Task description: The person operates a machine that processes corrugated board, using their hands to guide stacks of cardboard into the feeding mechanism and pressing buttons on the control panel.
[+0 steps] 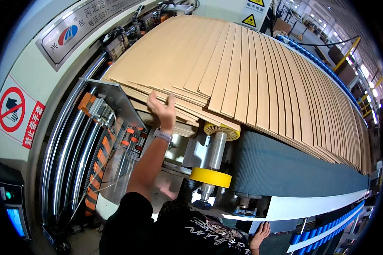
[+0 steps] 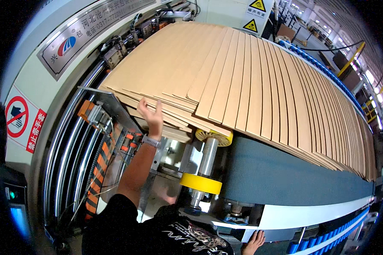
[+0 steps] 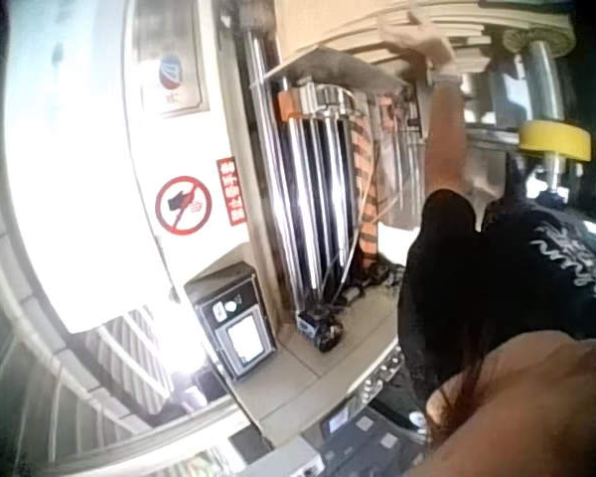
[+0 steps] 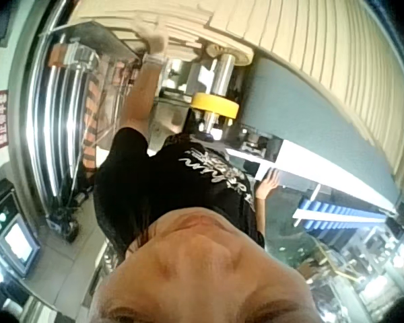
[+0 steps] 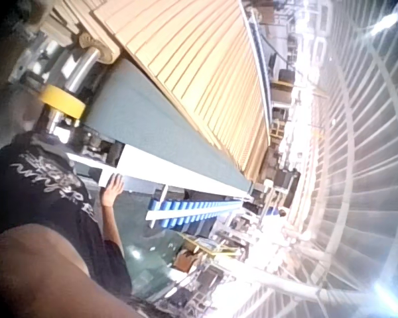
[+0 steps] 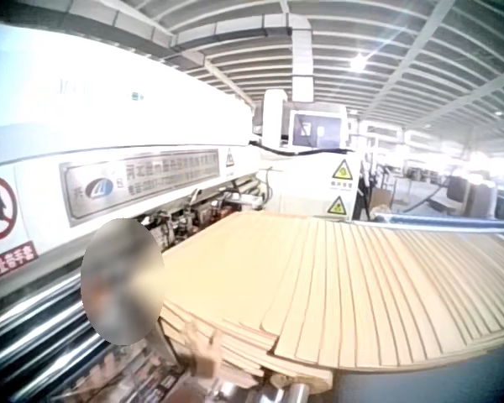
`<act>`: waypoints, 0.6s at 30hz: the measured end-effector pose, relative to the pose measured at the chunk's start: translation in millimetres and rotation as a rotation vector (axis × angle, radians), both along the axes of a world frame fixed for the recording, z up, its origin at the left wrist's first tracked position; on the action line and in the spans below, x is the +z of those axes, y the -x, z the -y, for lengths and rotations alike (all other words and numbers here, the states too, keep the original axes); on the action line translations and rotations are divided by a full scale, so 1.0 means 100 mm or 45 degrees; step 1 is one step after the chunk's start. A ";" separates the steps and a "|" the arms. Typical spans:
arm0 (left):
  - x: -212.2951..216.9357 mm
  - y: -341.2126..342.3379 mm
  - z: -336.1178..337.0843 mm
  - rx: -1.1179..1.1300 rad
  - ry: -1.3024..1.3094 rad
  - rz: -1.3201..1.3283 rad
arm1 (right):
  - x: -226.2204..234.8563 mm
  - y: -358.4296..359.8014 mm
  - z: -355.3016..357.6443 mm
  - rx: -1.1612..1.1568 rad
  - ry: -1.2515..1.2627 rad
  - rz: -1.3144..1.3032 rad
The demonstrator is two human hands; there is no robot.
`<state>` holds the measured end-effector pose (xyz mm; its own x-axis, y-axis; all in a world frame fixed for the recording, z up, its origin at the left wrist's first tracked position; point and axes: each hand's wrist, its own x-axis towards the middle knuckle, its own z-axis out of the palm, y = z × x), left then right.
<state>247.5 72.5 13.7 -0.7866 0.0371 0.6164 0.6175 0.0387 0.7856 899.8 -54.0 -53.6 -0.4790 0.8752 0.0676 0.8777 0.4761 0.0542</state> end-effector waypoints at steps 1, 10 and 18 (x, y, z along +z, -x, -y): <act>-0.03 0.01 0.02 0.036 -0.129 0.291 | -0.02 -0.03 0.01 -0.024 0.001 0.019; -0.36 0.48 -0.14 -0.825 -1.061 1.523 | 0.00 -0.06 -0.01 0.010 0.017 0.003; -0.26 0.43 -0.34 -0.650 -0.988 1.405 | 0.00 -0.03 -0.03 0.027 -0.014 0.001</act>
<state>204.0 106.6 -11.9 -0.8695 0.3989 -0.2913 -0.4920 -0.6475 0.5820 903.1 -50.7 -53.5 -0.4973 0.8642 0.0765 0.8675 0.4938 0.0603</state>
